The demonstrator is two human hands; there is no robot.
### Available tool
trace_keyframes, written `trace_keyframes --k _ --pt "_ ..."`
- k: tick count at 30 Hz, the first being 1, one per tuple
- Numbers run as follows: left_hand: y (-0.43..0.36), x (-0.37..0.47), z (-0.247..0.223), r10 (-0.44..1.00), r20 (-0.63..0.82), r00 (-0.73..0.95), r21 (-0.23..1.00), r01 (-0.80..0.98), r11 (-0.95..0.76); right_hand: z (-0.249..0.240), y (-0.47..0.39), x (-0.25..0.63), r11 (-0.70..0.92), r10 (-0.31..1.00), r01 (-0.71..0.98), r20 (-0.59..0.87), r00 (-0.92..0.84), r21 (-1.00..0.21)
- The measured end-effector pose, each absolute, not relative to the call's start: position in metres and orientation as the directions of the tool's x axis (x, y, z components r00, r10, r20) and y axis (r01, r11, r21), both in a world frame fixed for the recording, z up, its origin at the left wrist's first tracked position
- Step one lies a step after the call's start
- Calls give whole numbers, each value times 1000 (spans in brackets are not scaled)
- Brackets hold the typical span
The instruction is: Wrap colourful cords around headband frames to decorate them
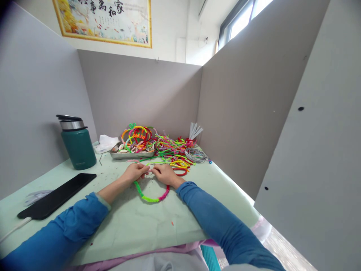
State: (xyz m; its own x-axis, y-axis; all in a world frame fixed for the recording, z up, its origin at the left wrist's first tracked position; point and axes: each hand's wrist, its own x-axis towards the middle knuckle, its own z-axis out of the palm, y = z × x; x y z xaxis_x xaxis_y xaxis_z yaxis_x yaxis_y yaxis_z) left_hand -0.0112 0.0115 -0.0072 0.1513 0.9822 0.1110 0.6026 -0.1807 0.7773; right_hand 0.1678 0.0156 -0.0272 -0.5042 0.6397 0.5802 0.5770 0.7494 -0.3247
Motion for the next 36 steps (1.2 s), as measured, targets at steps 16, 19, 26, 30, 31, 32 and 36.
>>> trace_keyframes --k 16,19,26,30,31,32,36 --pt "10 -10 -4 914 356 194 658 642 -393 -34 24 169 727 666 578 587 -460 -371" --pt "10 -9 -4 922 326 207 647 663 -377 -34 23 170 727 666 579 587 -461 -370" --pt "8 -10 -6 902 313 298 527 736 -426 -32 22 170 732 662 574 579 -476 -366" --pt "6 -10 -5 903 292 315 490 761 -424 -32 22 170 732 662 578 573 -483 -359" --pt "5 -9 -4 903 295 313 472 774 -422 -32 22 170 732 663 579 571 -484 -359" --pt "4 -9 -2 902 298 311 451 787 -420 -32 22 170 732 664 580 569 -486 -358" --pt "-1 -7 2 904 298 307 380 831 -407 -33 23 170 733 660 584 571 -488 -348"
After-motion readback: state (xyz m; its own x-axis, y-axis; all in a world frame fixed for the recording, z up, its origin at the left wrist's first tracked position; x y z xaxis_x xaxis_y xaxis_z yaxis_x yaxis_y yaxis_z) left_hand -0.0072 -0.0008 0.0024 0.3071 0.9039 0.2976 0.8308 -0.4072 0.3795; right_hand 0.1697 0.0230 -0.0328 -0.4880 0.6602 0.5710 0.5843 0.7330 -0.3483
